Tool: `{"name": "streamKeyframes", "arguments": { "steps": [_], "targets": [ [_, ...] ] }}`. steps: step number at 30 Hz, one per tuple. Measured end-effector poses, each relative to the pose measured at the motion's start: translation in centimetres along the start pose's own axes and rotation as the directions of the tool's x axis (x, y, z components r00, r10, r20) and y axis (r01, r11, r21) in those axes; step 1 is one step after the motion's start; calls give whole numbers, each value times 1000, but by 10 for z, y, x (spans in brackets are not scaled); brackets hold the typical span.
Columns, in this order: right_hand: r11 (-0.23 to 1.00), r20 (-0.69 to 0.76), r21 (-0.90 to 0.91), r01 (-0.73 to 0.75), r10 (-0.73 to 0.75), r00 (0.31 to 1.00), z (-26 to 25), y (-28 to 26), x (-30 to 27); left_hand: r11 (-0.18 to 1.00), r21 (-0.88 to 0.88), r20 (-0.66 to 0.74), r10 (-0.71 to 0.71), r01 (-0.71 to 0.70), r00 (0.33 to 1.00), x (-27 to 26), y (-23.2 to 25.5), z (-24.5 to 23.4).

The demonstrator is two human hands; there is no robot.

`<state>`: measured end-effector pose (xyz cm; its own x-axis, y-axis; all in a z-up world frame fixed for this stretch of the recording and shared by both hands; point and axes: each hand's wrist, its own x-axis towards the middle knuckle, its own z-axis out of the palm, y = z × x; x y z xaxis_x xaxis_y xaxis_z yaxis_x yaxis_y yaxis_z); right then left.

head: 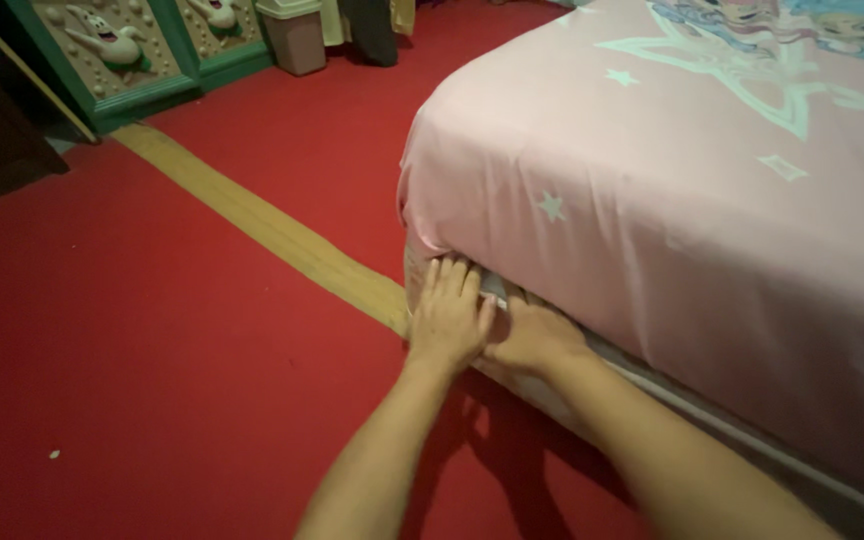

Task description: The person smooths and tucks a pink fitted sheet around a mattress, then uses a broom to sweep the bed surface and reposition stuffed toys.

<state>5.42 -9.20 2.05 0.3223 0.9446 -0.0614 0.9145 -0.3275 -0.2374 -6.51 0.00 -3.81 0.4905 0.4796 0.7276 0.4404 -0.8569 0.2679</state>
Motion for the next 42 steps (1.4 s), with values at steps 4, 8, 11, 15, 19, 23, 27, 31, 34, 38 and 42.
{"name": "streamKeyframes", "arguments": {
  "steps": [4, 8, 11, 15, 19, 23, 27, 31, 34, 38, 42],
  "targets": [
    [999, 69, -31, -15, 17, 997, 2, 2, 0, 1000, -19, -32, -19, 18, 999, 14, 1, 12],
    [997, -38, 24, 70, -69, 997, 13, 11, 2, 979, 201, 305, -97, 36, 947, 35, -4, 21],
    [981, -106, 93, 168, -158, 982, 13, 16, -6, 949, 305, 328, -187, 84, 926, 44, 9, 19],
    [989, -12, 21, 148, -148, 989, 1, 16, -33, 910, 412, 594, -298, 36, 747, 68, 42, 14],
    [974, -204, 139, 179, -149, 968, -38, 13, -85, 954, 299, 662, -216, 11, 718, 94, 79, -12],
    [963, -742, 27, 266, -159, 652, -122, 50, -119, 995, 96, 686, -37, -40, 726, 113, 126, -43],
    [971, -675, -114, -210, 80, 734, -221, 131, -115, 975, -184, 616, 214, -125, 758, 155, 182, -59],
    [785, -89, -81, -614, 607, 789, -228, 166, -109, 917, -333, 514, 371, -218, 774, 237, 243, -51],
    [778, -107, -117, -617, 608, 787, -210, 173, -109, 963, -177, 532, 267, -203, 803, 289, 245, -40],
    [765, -88, -104, -635, 629, 772, -203, 174, -108, 1000, 7, 672, 7, -16, 741, 266, 201, -37],
    [765, -71, -103, -635, 631, 772, -209, 169, -107, 999, 16, 636, 22, -41, 772, 258, 195, -28]
  ]
}}
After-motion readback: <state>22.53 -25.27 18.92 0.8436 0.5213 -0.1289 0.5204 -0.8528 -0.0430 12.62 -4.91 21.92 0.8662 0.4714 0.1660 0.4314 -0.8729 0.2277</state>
